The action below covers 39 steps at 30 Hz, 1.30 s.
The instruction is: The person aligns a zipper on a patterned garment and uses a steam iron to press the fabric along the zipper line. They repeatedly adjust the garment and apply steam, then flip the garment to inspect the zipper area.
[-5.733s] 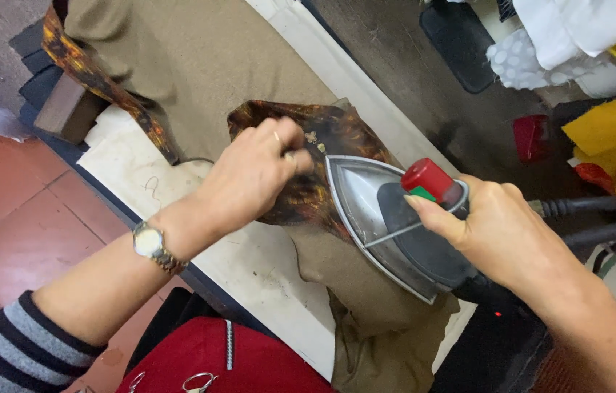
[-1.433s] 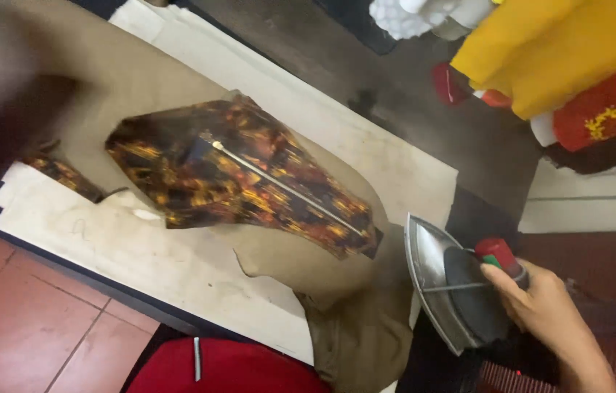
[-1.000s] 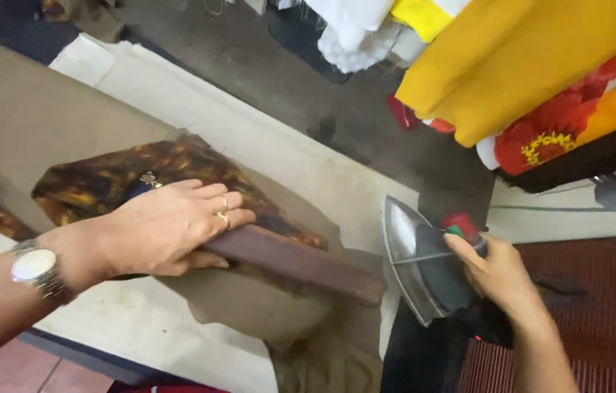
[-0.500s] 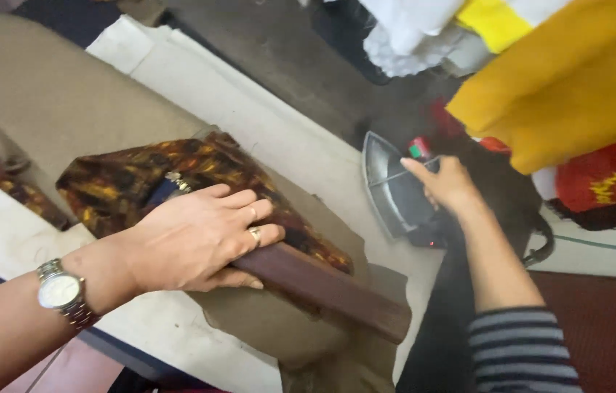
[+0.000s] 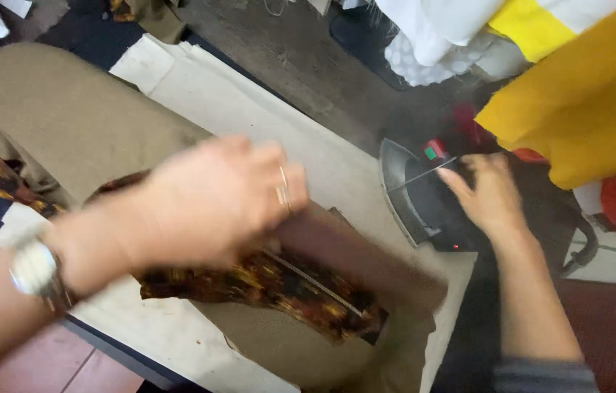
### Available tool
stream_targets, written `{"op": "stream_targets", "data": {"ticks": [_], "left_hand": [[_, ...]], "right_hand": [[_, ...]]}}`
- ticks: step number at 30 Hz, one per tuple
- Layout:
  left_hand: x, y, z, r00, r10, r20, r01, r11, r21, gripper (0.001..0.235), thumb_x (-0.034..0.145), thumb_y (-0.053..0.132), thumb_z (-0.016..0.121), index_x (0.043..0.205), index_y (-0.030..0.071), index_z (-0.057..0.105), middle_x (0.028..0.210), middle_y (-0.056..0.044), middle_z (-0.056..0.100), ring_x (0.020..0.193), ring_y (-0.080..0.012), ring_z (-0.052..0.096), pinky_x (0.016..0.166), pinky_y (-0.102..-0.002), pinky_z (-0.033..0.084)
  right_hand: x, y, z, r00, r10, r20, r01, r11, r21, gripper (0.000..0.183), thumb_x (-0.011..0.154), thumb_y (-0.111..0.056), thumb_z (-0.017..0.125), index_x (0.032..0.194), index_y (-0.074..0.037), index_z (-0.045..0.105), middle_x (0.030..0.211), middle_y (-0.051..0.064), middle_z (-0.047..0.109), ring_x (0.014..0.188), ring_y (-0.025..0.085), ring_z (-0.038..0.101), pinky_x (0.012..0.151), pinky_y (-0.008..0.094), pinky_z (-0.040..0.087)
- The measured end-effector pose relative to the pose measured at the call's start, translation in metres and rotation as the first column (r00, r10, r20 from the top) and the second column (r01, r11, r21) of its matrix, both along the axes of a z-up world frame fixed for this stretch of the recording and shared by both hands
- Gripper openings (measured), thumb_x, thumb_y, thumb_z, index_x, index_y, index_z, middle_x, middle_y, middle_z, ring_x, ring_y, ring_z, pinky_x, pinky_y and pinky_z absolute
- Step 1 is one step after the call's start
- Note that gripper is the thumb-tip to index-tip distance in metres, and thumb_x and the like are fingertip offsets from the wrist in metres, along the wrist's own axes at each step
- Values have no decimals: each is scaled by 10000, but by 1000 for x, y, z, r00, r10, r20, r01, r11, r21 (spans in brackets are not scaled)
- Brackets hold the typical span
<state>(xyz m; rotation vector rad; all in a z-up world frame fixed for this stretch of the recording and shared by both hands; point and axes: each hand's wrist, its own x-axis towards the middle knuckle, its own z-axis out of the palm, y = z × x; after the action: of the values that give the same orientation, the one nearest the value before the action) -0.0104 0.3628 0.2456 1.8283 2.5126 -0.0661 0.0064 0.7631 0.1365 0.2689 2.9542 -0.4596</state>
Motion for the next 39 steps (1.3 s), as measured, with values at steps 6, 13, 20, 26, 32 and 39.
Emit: {"op": "stream_targets", "data": {"ticks": [6,13,20,26,32,39], "left_hand": [[-126,-56,-47,923,242,-300,-239,970,48,578,738,677,625,994,165,545,990,-14,577,917,-252,578,704,-416,531],[-198,-77,-139,939,337,66,-314,920,-233,602,760,607,670,1123,144,544,1116,-51,598,1017,-290,555,843,-462,491],[-240,-69,-173,930,330,163,-271,914,-303,514,783,461,724,1158,174,524,1192,-41,566,1061,-281,525,863,-463,454],[-232,-55,-194,952,304,26,-257,845,-470,664,770,389,766,1326,133,510,1336,-25,559,1220,-223,551,1007,-427,504],[-183,-9,-135,925,330,188,-282,929,-240,599,839,528,652,1283,161,487,1218,-33,545,1187,-248,546,958,-513,489],[-97,18,-44,594,354,723,-52,913,-404,789,881,696,291,1228,59,602,1235,-188,642,1183,-363,595,1016,-520,448]], "right_hand": [[99,-47,14,925,112,-363,-244,908,-342,228,987,-118,471,1113,-15,631,1092,116,626,1061,228,576,958,337,415],[116,-76,-53,993,108,37,-52,717,-695,394,961,-216,396,1254,-62,611,1309,53,611,1268,150,523,1104,287,306],[59,-131,-24,862,211,460,189,708,-680,572,857,-186,180,1371,-181,433,1483,-28,401,1415,114,328,1198,368,217],[87,-106,-69,858,157,490,236,726,-646,506,853,-382,542,1325,-218,457,1352,-33,488,1308,87,450,1134,311,297],[76,-101,-167,881,125,457,40,941,-335,345,902,-393,512,1211,-240,488,1199,-26,493,1178,163,531,1024,345,406],[79,-85,-24,973,148,-175,-213,862,-460,103,890,-186,640,930,-115,577,1046,30,579,994,216,617,887,345,468]]}}
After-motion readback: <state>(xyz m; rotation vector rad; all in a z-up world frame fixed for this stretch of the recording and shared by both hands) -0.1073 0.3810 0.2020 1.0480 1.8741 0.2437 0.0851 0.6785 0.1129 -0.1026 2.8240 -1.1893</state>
